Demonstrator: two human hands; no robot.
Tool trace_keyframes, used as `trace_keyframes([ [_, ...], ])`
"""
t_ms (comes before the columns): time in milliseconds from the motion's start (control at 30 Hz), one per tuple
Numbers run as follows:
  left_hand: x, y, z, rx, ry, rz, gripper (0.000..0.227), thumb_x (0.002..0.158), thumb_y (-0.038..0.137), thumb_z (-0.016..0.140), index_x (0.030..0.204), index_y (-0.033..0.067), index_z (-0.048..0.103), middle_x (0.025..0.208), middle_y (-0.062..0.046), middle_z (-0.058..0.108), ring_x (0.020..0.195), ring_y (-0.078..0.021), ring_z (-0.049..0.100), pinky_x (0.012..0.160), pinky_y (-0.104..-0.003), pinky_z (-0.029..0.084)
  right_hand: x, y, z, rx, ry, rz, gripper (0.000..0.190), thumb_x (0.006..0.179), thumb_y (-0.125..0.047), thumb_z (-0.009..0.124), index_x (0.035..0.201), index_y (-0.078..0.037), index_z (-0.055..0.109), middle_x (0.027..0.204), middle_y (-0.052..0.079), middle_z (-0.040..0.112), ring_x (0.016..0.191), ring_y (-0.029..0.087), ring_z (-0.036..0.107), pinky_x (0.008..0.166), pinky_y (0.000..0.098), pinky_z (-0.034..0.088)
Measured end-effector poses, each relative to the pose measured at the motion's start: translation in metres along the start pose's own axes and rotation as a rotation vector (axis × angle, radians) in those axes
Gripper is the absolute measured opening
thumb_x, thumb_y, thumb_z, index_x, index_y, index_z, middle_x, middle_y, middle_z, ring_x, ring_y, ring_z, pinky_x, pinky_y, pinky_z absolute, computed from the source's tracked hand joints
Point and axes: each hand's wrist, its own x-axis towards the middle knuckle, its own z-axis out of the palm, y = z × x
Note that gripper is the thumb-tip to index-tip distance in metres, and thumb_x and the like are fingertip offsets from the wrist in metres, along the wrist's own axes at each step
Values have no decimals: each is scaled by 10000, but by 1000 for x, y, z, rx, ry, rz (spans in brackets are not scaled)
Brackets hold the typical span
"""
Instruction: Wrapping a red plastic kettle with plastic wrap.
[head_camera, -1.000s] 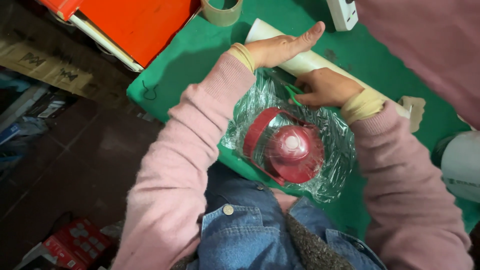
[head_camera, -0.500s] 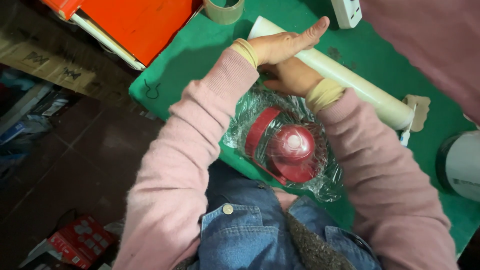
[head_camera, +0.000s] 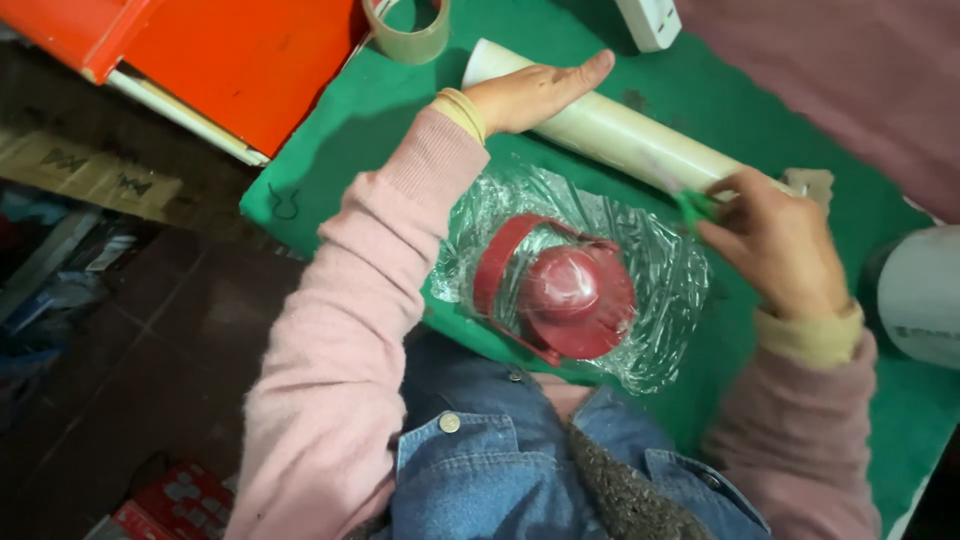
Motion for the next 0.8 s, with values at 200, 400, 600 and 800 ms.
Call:
trace_keyframes([
  [200,29,-8,12,284,71,145,927,947,749,127,1386,84,601,1386,-159,619,1351,-344,504,1191,-469,229,-101,86,7,-267,359,182,286,973,-182,855,1124,-23,673,974,136,737,847,272,729,756,388,567],
  [400,26,6,10,367,87,160,686,999,614,283,1342,133,631,1391,-117,644,1400,-319,473,1182,-476,248,-138,135,43,-316,237,411,383,834,-189,835,1122,-26,642,952,141,712,873,345,690,728,481,530],
  [600,36,-17,16,590,193,317,832,726,507,813,1391,64,581,1467,-220,514,1417,-391,382,1179,-531,190,-133,151,59,-193,47,412,266,822,-173,811,1039,-84,684,943,109,726,859,319,710,754,458,554],
  [800,24,-13,30,912,442,447,873,517,245,954,1308,72,628,1346,-197,591,1312,-385,507,1130,-512,332,-97,87,26,-204,207,282,459,846,-203,826,1256,-88,656,1157,157,654,923,344,693,775,479,541],
])
